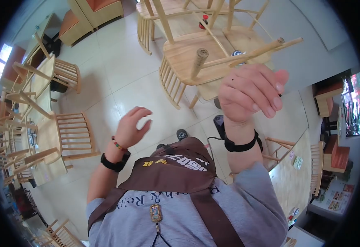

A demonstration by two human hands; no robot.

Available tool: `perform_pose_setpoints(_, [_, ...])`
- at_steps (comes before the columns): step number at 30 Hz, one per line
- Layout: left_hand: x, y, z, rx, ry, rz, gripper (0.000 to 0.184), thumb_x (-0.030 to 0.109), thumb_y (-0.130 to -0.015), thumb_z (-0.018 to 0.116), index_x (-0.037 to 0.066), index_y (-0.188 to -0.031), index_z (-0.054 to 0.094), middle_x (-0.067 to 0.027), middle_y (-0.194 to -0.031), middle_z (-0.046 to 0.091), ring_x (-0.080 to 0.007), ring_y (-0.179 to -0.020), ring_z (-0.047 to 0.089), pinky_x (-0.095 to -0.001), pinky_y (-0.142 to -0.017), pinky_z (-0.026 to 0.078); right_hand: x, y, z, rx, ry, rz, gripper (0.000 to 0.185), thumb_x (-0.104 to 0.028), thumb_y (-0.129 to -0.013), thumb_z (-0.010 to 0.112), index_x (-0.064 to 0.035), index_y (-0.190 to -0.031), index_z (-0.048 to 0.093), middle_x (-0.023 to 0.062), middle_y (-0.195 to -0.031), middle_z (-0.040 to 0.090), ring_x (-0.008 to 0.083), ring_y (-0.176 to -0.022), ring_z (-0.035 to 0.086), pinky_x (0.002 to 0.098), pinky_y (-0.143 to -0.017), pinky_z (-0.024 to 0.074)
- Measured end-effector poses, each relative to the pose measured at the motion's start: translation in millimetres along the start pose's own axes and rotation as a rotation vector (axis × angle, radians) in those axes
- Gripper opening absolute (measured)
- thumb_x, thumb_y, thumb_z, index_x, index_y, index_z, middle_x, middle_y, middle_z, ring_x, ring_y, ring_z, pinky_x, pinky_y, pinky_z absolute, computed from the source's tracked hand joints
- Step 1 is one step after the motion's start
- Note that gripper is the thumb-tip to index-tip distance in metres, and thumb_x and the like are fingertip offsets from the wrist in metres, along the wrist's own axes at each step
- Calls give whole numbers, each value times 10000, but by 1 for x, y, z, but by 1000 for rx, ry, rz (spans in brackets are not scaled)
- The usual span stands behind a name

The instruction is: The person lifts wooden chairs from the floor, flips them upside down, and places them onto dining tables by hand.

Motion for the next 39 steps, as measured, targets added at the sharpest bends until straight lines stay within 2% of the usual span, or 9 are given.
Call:
perform_pose_setpoints(8, [57, -24, 96, -431, 1150, -25, 441, 88, -834, 672, 51, -1229, 477, -47, -1092, 585, -149, -995, 575, -309, -873, 470, 36, -14, -37, 208, -200, -45, 255, -283, -911, 541, -79, -784, 629, -3, -670, 651, 104, -572, 607, 264, -643, 477])
perform_pose_setpoints(14, [36, -18, 136, -550, 1635, -244, 489, -13, -833, 630, 49, -1282, 445, -73, -1156, 555, -144, -1035, 554, -282, -883, 477, 42, 8, -112, 808, 874, 55, 232, -257, -923, 517, -73, -817, 613, 11, -754, 641, 162, -666, 596, 315, -638, 468])
perform_pose_setpoints(17, [1, -7, 151, -465, 1191, -398, 485, -2, -834, 632, 32, -1281, 448, -103, -1160, 552, -165, -1034, 566, -292, -879, 486, 69, 9, -120, 176, 2220, 170, 104, -149, -853, 557, -57, -836, 603, 62, -798, 630, 229, -692, 594, 340, -651, 475])
perform_pose_setpoints(20, [-33, 5, 151, -601, 729, -584, 515, 43, -828, 659, 25, -1295, 444, -125, -1187, 537, -186, -1081, 549, -303, -882, 492, 84, 41, -167, -470, 2560, 389, 106, -75, -744, 586, -39, -843, 602, 103, -849, 627, 267, -739, 608, 345, -678, 489])
perform_pose_setpoints(23, [-50, 10, 160, -581, 754, -502, 520, 102, -832, 671, 28, -1297, 450, -129, -1234, 515, -195, -1102, 542, -315, -917, 474, 104, 59, -173, -636, 2482, 440, 170, -70, -679, 598, -34, -844, 600, 108, -912, 636, 279, -792, 622, 351, -697, 498])
perform_pose_setpoints(26, [-52, 6, 181, -402, 843, 28, 525, 156, -828, 685, 33, -1287, 462, -118, -1255, 516, -190, -1126, 529, -339, -961, 445, 139, 41, -141, -518, 2287, 257, 165, -50, -731, 653, -44, -895, 635, 92, -910, 654, 257, -839, 638, 353, -739, 515])
perform_pose_setpoints(29, [11, -21, 122, -303, 1328, -119, 511, 175, -838, 679, 39, -1284, 470, -100, -1295, 505, -183, -1151, 516, -360, -995, 416, 164, 24, -122, -159, 1937, 303, 142, -30, -755, 641, -42, -896, 633, 92, -916, 655, 260, -831, 637, 339, -704, 521])
perform_pose_setpoints(32, [12, -18, 130, -565, 1592, -101, 575, 137, -797, 719, 42, -1301, 460, -93, -1290, 517, -190, -1164, 510, -360, -990, 422, 166, 10, -116, 40, 1754, 303, 149, -51, -763, 629, -60, -912, 620, 82, -872, 647, 256, -789, 626, 355, -679, 514])
perform_pose_setpoints(39, [-4, -4, 143, -524, 1684, -399, 577, -18, -715, 750, 6, -1238, 508, -100, -1181, 600, -208, -1088, 576, -337, -908, 486, 130, -3, -111, -571, 2351, 10, 193, -31, -700, 632, -42, -892, 620, 85, -942, 634, 249, -854, 617, 347, -754, 505])
Point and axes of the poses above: each hand's wrist, its own y-axis away from the middle knuckle, its own z-axis out of the palm, x = y × z, the point moved 5 cm from there along -y, towards the middle knuckle
